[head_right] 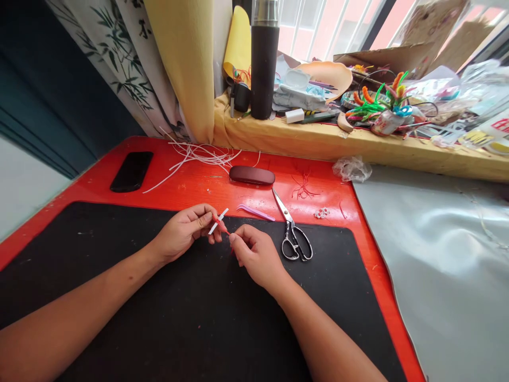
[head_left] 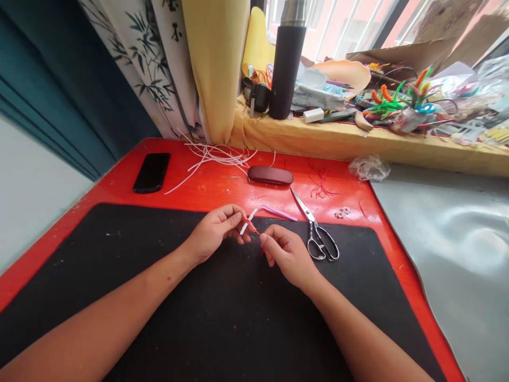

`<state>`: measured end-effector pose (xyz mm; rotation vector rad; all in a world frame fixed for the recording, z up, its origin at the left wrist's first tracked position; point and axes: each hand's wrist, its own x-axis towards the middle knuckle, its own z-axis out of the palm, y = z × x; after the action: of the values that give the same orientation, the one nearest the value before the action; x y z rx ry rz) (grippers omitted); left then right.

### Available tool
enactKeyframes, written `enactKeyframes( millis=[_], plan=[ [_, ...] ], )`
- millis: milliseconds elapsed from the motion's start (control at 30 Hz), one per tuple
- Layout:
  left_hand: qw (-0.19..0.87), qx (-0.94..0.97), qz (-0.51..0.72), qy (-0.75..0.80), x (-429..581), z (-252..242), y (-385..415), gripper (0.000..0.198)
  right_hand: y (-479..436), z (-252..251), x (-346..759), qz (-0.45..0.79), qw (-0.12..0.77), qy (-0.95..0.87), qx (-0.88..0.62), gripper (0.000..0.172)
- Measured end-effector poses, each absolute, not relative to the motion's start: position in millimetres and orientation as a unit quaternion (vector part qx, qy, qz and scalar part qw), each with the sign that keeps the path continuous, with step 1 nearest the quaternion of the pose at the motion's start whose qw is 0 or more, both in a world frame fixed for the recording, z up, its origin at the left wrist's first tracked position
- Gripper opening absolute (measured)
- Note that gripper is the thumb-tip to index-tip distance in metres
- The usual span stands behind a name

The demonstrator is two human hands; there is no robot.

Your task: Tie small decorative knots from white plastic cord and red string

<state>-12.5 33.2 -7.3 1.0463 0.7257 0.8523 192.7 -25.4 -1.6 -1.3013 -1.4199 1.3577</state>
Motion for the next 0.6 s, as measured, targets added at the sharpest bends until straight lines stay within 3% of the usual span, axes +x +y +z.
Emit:
enactKeyframes(
  millis=[300,600],
  plan=[
    [0.709,0.463,0.407,0.342,-14.7,-5.8,33.3,0.032,-24.0,-3.8,196.9,0.520,0.488,-0.465,-0.524,0.047],
    [0.646,0.556,0.384,0.355,-12.9,-1.9,28.2,0.028,-25.9,-1.4,198.6,0.424,0.493,-0.534,-0.541,0.032]
  ],
)
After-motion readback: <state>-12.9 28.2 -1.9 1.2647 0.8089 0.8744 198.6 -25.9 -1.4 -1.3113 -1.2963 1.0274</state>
